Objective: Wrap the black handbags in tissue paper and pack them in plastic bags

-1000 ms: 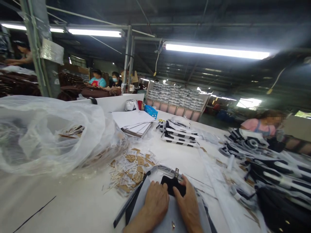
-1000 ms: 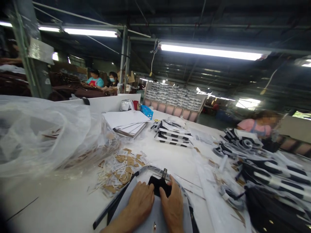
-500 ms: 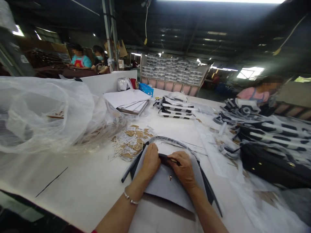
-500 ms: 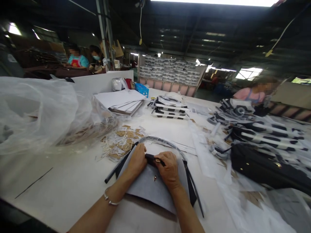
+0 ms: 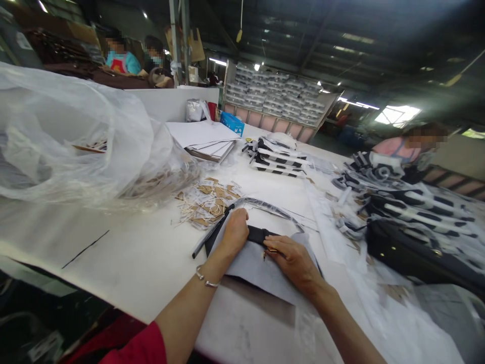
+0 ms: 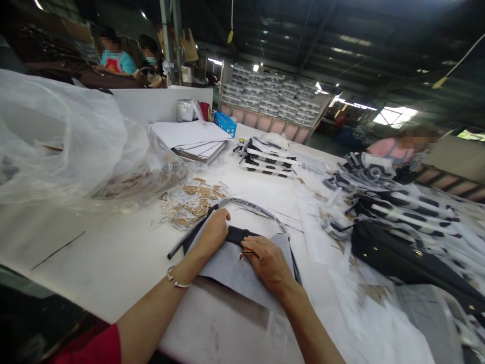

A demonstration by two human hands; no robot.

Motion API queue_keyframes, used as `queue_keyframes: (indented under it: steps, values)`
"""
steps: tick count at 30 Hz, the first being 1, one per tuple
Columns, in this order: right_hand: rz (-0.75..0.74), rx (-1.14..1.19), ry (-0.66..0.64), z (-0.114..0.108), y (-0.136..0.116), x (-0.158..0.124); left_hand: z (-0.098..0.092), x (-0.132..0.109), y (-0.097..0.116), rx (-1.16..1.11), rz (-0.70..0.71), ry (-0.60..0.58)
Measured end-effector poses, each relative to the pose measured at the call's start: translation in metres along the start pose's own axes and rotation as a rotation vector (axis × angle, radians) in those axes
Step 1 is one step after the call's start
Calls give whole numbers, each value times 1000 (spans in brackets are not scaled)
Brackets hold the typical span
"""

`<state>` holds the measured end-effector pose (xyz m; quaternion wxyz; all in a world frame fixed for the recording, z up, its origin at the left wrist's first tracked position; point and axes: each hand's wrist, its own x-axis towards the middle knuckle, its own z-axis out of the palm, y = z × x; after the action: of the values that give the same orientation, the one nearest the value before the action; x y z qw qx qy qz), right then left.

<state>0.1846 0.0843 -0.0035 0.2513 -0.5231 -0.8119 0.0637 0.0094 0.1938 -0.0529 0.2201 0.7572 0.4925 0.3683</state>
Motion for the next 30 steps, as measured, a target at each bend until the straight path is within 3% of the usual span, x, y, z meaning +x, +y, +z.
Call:
queue_keyframes:
  steps: [5,9,13,20,30]
  values:
    - [283,-71,-91,-4,-36,5,1,0,0,-7,-3,6]
    - [434,-129,-50,2,-58,5,3,1,-1,-14,-4,24]
    - [515,-215,22,18,-63,-1,6,2,-3,-13,-18,27]
    - [342,-262,85,41,-47,-16,4,3,-3,-7,-16,45]
    - [114,-173,-184,51,4,-17,7,-2,-4,27,102,74]
